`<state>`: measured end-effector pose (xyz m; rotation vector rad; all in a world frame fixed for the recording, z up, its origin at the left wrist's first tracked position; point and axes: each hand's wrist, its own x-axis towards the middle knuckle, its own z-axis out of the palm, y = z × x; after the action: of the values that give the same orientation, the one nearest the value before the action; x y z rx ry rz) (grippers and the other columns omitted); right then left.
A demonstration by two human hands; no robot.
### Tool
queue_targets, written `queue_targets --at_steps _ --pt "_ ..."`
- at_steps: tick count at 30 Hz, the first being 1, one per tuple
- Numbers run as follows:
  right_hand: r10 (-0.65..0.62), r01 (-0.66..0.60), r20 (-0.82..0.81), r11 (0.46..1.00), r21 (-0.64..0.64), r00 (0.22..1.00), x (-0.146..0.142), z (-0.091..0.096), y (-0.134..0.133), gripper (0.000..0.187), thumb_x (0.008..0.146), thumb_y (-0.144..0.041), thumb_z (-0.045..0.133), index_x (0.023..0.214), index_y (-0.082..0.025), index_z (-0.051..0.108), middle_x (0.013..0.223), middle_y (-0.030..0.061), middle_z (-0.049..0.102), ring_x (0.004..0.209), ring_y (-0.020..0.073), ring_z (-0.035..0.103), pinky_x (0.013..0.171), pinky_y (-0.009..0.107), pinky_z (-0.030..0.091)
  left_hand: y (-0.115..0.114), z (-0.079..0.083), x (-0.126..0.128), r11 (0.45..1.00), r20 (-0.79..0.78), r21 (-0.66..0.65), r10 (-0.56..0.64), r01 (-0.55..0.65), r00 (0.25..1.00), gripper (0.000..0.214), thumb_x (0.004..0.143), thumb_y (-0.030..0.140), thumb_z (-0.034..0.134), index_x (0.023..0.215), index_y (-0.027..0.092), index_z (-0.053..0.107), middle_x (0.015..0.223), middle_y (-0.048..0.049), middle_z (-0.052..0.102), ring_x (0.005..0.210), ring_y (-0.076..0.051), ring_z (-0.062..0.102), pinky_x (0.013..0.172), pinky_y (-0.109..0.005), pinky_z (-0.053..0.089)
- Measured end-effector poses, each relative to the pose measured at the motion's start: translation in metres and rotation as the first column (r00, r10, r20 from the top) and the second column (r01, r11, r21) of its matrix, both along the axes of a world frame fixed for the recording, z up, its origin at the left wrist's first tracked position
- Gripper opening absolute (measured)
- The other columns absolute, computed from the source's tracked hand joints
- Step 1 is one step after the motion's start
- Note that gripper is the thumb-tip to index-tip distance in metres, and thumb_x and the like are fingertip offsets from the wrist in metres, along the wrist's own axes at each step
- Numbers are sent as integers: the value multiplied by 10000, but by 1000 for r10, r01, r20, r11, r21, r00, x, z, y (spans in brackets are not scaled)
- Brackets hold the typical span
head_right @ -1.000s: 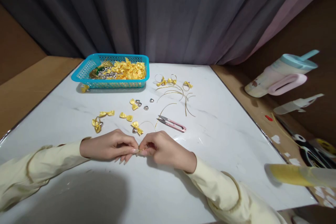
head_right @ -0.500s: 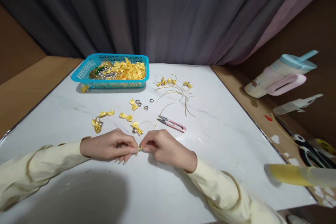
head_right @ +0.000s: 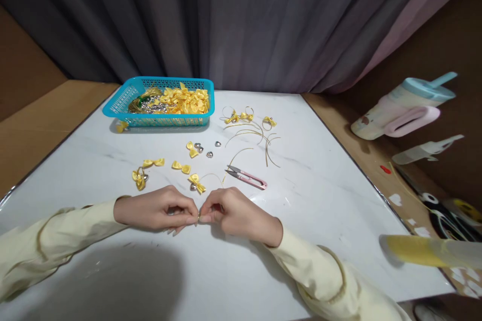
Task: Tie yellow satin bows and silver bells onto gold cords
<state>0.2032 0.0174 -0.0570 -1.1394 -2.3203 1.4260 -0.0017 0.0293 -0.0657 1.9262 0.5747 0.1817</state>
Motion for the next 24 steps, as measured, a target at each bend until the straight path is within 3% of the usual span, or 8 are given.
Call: queue_targets --at_steps 4,9,12,14,16,19,22,24 --pt "-13 14 -9 990 141 1000 -3 0 -3 170 750 -30 534 748 -151 653 721 36 629 725 151 560 635 244 432 -1 -1 0 1000 14 -10 6 -6 1000 204 883 204 468 774 107 611 534 2 598 446 -55 500 490 -135 398" --pt "-26 70 -130 935 348 991 -4 -1 -7 195 756 -1 526 741 -172 619 810 47 664 976 203 551 840 351 404 -3 5 0 985 -11 -124 117 -118 993 214 877 242 471 791 111 616 612 -20 638 437 -54 483 451 -146 400" --pt "-55 135 -217 917 374 975 -3 2 -7 180 810 -47 494 753 -176 607 820 52 671 925 185 587 800 326 429 2 16 -1 956 -15 -219 197 -196 980 231 867 306 491 834 125 630 725 -35 665 478 -65 501 475 -168 436" --pt "-90 167 -222 919 357 971 -2 7 -7 165 844 -108 486 764 -175 613 817 56 668 820 166 607 729 294 447 9 25 -3 943 -2 -143 305 -302 952 240 859 337 504 854 137 637 781 -34 664 588 -94 560 543 -182 457" --pt "-114 177 -195 922 345 974 -1 10 -6 158 852 -135 491 773 -172 623 818 52 667 761 150 607 694 271 444 17 32 -7 878 -7 67 475 -474 880 229 852 345 511 868 148 625 802 -28 659 650 -112 578 539 -174 431" --pt "-126 173 -159 926 334 979 1 15 -3 163 836 -111 496 758 -168 627 799 36 665 734 135 596 684 256 431 25 36 -12 795 -169 229 601 -562 781 280 867 388 465 763 149 567 590 5 620 446 -101 520 437 -183 358" --pt "-153 178 -107 943 281 982 4 19 2 174 831 -128 497 726 -170 630 784 30 662 708 137 583 626 249 418 28 30 -10 846 -383 188 531 -499 756 452 884 454 382 537 172 450 363 25 495 294 -110 459 431 -220 366" --pt "-173 188 -87 956 225 981 5 23 7 169 828 -151 505 719 -171 632 787 34 663 715 143 590 609 249 419 30 24 -5 876 -408 187 482 -445 776 533 898 457 321 441 187 380 305 16 447 260 -109 446 449 -232 392"
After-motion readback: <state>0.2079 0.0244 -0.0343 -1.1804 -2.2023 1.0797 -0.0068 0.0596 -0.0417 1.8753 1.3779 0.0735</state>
